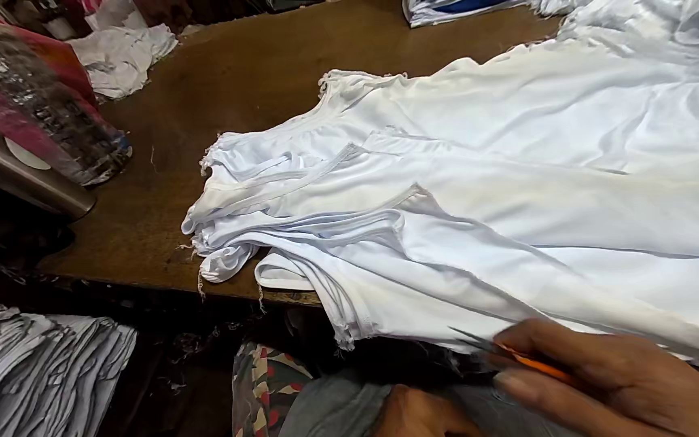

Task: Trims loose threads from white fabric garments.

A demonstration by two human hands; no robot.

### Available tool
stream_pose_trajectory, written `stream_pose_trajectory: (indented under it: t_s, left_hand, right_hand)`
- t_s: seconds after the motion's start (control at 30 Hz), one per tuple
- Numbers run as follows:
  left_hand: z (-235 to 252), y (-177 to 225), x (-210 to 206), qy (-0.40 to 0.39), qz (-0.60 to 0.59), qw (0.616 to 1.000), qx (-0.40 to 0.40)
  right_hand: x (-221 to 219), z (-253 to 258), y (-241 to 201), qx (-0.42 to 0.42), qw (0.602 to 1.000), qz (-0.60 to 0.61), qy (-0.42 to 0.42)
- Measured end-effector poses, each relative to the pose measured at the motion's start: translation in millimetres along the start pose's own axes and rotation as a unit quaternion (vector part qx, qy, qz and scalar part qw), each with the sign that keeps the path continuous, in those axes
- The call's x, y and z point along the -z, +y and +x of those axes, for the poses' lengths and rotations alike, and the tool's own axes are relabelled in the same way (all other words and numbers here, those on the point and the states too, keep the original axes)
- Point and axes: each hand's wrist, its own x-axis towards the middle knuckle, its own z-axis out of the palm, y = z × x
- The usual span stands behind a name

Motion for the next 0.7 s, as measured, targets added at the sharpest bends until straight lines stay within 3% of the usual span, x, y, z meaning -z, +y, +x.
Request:
stream_pose_trajectory:
  t_s: [0.1, 0.23, 0.3, 0.4, 0.5, 0.6, 0.7]
  left_hand:
    - [-9.2, -2.7, 2.2, 0.032, 0.137, 0.99, 0.019]
    - [-19.1, -1.5, 11.2, 0.104, 0.155, 0.982, 0.0]
    - [-24.9, -2.7, 18.5, 0.148, 0.123, 0.981, -0.007]
    - [-34.3, 0.8, 33.5, 0.237, 0.074, 0.968, -0.027]
    - [-34.5, 5.6, 47.0, 0.333, 0.077, 0.938, -0.054]
    - [-25.2, 1.4, 57.3, 0.383, 0.101, 0.916, -0.065]
    - [-13.4, -8.5, 63.2, 0.405, 0.206, 0.888, -0.062]
  right_hand:
    - [-35.3, 27.9, -17.3, 0.07, 0.985, -0.116, 0.104]
    - [-79.3, 76.3, -15.9, 0.147, 0.933, -0.248, 0.217]
    - [-75.1, 89.3, -18.3, 0.118, 0.949, -0.221, 0.189]
    - [-46.4, 97.9, -25.9, 0.036, 0.991, -0.083, 0.093]
    - [-14.5, 105.2, -37.5, 0.023, 0.997, 0.041, 0.054]
    - [6.7, 115.7, -42.9, 0.03, 0.992, 0.097, 0.078]
    - [15.0, 131.9, -29.1, 0.021, 0.984, -0.032, 0.176]
